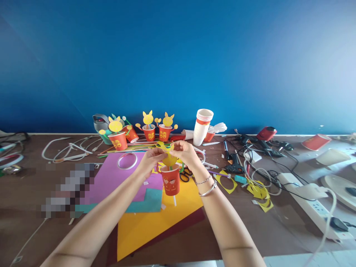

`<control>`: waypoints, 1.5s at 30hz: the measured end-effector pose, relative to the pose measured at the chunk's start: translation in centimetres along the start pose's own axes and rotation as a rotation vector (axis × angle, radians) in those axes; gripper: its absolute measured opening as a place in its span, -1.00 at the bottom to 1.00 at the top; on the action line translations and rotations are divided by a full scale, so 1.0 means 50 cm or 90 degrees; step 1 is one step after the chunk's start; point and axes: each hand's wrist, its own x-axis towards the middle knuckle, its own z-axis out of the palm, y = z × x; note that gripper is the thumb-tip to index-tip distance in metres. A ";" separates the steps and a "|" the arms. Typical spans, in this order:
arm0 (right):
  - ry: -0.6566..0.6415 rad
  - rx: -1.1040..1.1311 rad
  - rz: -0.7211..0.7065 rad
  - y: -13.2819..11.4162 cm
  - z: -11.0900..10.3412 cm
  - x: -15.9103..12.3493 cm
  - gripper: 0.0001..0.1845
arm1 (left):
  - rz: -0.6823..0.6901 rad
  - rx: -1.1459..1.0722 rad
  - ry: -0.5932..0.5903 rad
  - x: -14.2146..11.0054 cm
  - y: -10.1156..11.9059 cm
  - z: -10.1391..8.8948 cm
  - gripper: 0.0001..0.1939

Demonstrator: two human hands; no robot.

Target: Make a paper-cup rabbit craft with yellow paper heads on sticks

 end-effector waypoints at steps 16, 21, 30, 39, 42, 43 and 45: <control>0.020 -0.016 0.006 -0.007 0.003 -0.003 -0.55 | -0.002 -0.047 -0.001 -0.002 -0.001 0.002 -0.66; 0.035 -0.002 -0.001 -0.005 0.007 -0.004 -0.56 | 0.000 -0.048 -0.001 0.000 -0.001 0.002 -0.66; 0.038 -0.006 -0.019 0.003 0.007 -0.001 -0.57 | 0.000 -0.050 -0.003 0.000 -0.002 0.000 -0.65; 0.023 -0.094 -0.061 -0.008 -0.001 -0.007 -0.55 | 0.007 -0.045 0.005 0.000 -0.002 -0.001 -0.67; 0.019 -0.124 -0.046 -0.016 -0.003 -0.011 -0.61 | 0.007 -0.034 0.013 -0.001 0.001 -0.002 -0.66; 0.007 -0.127 -0.030 -0.019 -0.002 -0.012 -0.64 | 0.007 -0.033 0.013 -0.002 0.002 -0.002 -0.66; -0.018 -0.135 0.002 -0.022 0.000 -0.015 -0.67 | 0.009 -0.032 0.006 -0.003 0.002 -0.002 -0.66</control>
